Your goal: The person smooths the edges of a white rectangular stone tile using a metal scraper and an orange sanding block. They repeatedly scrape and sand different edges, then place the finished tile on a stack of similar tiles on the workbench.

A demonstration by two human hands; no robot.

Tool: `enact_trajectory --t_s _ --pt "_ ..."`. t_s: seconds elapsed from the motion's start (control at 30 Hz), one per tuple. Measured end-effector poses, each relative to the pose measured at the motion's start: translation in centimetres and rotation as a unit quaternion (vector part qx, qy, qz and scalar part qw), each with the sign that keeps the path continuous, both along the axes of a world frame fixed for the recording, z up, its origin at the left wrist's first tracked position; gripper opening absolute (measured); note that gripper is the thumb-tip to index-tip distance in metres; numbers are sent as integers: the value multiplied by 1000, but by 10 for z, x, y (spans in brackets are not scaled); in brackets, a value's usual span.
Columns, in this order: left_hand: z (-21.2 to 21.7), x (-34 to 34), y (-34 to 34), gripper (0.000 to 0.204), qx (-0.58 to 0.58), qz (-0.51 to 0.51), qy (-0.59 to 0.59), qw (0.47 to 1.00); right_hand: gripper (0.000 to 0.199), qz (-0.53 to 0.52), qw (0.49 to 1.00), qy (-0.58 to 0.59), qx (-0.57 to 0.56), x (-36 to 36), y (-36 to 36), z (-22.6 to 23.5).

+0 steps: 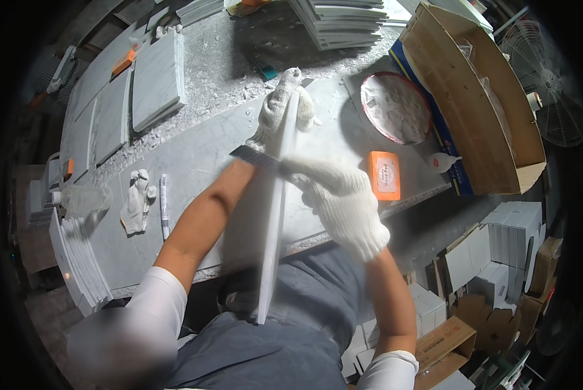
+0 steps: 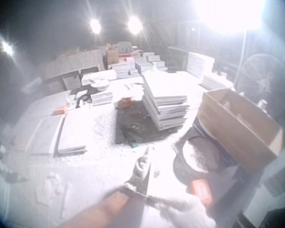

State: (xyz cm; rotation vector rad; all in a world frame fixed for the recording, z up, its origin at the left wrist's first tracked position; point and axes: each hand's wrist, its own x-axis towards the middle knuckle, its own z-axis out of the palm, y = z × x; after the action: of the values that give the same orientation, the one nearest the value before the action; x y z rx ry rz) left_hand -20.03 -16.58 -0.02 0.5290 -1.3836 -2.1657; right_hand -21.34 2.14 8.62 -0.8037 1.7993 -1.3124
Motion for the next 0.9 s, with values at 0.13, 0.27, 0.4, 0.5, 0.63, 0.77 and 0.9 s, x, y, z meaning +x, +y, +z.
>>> enact_trajectory --t_s 0.13,0.27,0.4,0.5,0.63,0.77,0.9 --pt "-7 0 -3 55 -14 -26 82 996 25 -2 996 51 -72 -1 -2 3" --pt "-10 0 -5 55 -48 -26 66 996 25 11 998 41 -49 -1 -3 3" --pt "-9 -1 -4 60 -27 -15 43 999 24 18 997 45 -55 -1 -2 2" --pt "-6 -1 -3 60 1 -10 1 1000 25 9 997 60 -55 -2 -1 2" --pt "-1 0 0 62 -25 -3 27 999 25 40 998 55 -13 -3 0 1" --pt "5 0 3 64 -17 7 12 1000 24 9 993 76 -87 -2 -1 1" --pt "10 -1 4 65 13 17 -21 1000 25 47 994 78 -61 -2 1 2"
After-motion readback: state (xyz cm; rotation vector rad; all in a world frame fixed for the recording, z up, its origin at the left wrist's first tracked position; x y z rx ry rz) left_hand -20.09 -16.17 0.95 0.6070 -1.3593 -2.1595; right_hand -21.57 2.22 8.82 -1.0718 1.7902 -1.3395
